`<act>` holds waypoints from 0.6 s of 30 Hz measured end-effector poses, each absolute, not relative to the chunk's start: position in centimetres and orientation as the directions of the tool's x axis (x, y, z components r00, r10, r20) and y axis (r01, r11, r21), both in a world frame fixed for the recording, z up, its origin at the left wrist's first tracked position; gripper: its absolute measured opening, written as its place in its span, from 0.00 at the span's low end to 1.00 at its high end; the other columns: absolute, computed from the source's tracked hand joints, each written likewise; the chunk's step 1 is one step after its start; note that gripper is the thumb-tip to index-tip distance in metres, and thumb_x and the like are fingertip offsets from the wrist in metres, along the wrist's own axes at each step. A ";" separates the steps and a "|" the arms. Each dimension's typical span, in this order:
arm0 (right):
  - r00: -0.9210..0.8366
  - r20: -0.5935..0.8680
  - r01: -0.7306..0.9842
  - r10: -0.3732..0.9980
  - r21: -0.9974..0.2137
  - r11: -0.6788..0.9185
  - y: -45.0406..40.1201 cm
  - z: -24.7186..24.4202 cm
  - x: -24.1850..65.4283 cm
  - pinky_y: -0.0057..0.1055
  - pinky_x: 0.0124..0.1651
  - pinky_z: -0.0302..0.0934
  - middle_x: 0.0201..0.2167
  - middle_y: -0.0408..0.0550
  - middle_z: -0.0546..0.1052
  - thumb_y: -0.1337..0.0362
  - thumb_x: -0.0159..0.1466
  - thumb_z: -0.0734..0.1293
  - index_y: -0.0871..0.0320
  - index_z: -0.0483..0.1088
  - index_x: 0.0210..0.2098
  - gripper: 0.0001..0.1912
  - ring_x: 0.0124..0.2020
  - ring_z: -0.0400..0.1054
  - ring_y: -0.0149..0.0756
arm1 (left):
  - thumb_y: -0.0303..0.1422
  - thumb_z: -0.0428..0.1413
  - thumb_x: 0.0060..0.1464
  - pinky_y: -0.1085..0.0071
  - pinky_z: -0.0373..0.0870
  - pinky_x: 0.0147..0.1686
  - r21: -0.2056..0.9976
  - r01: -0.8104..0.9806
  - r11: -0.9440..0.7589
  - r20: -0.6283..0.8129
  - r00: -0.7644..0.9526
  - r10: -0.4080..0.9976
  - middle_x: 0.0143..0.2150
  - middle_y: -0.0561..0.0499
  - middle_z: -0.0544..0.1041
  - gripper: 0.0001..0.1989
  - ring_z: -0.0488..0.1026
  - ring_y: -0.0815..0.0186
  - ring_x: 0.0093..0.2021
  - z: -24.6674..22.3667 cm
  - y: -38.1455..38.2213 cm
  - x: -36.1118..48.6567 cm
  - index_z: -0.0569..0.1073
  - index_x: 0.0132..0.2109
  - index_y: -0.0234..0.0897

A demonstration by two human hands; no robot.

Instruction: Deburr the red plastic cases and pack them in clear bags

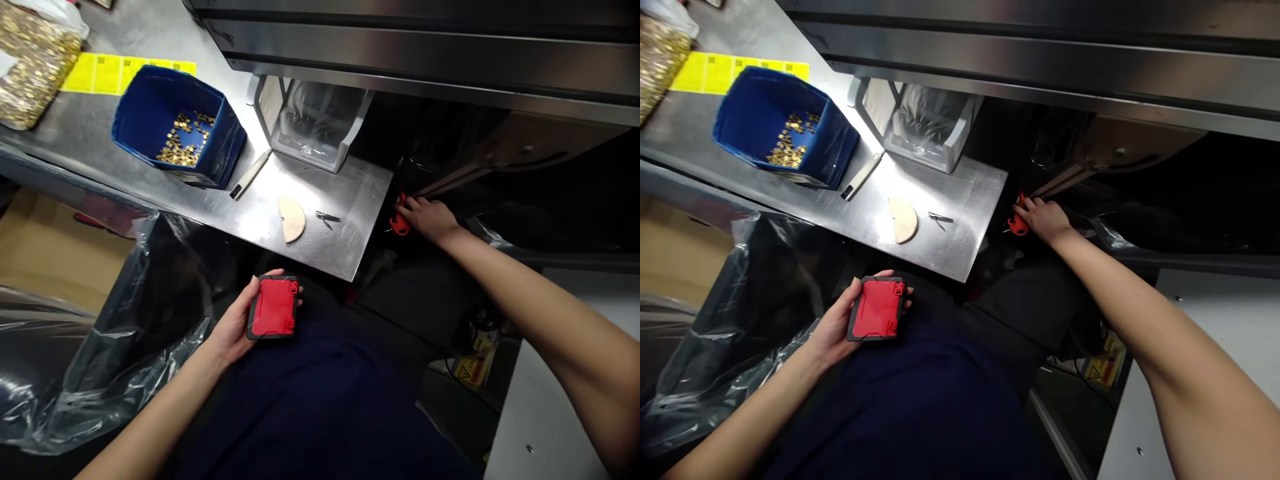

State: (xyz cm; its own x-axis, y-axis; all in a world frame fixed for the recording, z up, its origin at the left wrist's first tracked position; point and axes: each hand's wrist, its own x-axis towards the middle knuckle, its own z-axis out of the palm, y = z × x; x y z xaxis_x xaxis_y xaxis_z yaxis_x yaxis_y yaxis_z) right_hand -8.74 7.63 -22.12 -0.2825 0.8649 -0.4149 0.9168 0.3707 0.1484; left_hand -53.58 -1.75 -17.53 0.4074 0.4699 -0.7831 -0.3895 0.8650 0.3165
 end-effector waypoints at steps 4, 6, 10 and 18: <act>-0.409 -0.414 0.867 0.814 0.101 0.487 7.9 -22.6 -7.9 0.40 0.45 0.54 0.56 0.71 0.72 0.74 0.73 0.50 0.71 0.66 0.63 0.24 0.53 0.66 0.50 | 0.51 0.57 0.64 0.57 0.80 0.49 0.399 -0.415 0.818 -0.787 0.303 0.538 0.53 0.38 0.82 0.29 0.82 0.49 0.51 -17.3 -2.9 -54.8 0.68 0.64 0.39; -0.476 -0.412 0.836 0.777 0.062 0.545 7.5 -22.2 -7.6 0.45 0.52 0.55 0.58 0.72 0.71 0.73 0.69 0.57 0.70 0.67 0.61 0.22 0.57 0.64 0.56 | 0.49 0.60 0.62 0.61 0.81 0.46 0.477 -0.419 0.773 -0.769 0.227 0.598 0.53 0.42 0.82 0.28 0.82 0.53 0.49 -17.5 -3.4 -55.6 0.69 0.63 0.42; -0.637 -0.462 0.729 0.617 -0.100 0.677 5.6 -19.3 -9.9 0.48 0.67 0.50 0.48 0.60 0.78 0.68 0.57 0.69 0.61 0.74 0.47 0.18 0.54 0.69 0.53 | 0.46 0.68 0.55 0.69 0.81 0.43 0.606 -0.385 0.697 -0.713 0.127 0.690 0.54 0.49 0.81 0.31 0.80 0.62 0.46 -18.5 -3.5 -56.9 0.72 0.62 0.45; -0.458 -0.783 0.866 0.422 -0.285 0.411 0.0 -13.1 -27.9 0.35 0.39 0.66 0.32 0.57 0.82 0.61 0.58 0.68 0.60 0.78 0.34 0.09 0.36 0.79 0.49 | 0.54 0.66 0.53 0.71 0.79 0.44 0.725 -0.221 0.652 -0.634 0.153 0.758 0.54 0.47 0.79 0.38 0.79 0.61 0.48 -20.9 -4.6 -56.7 0.69 0.66 0.45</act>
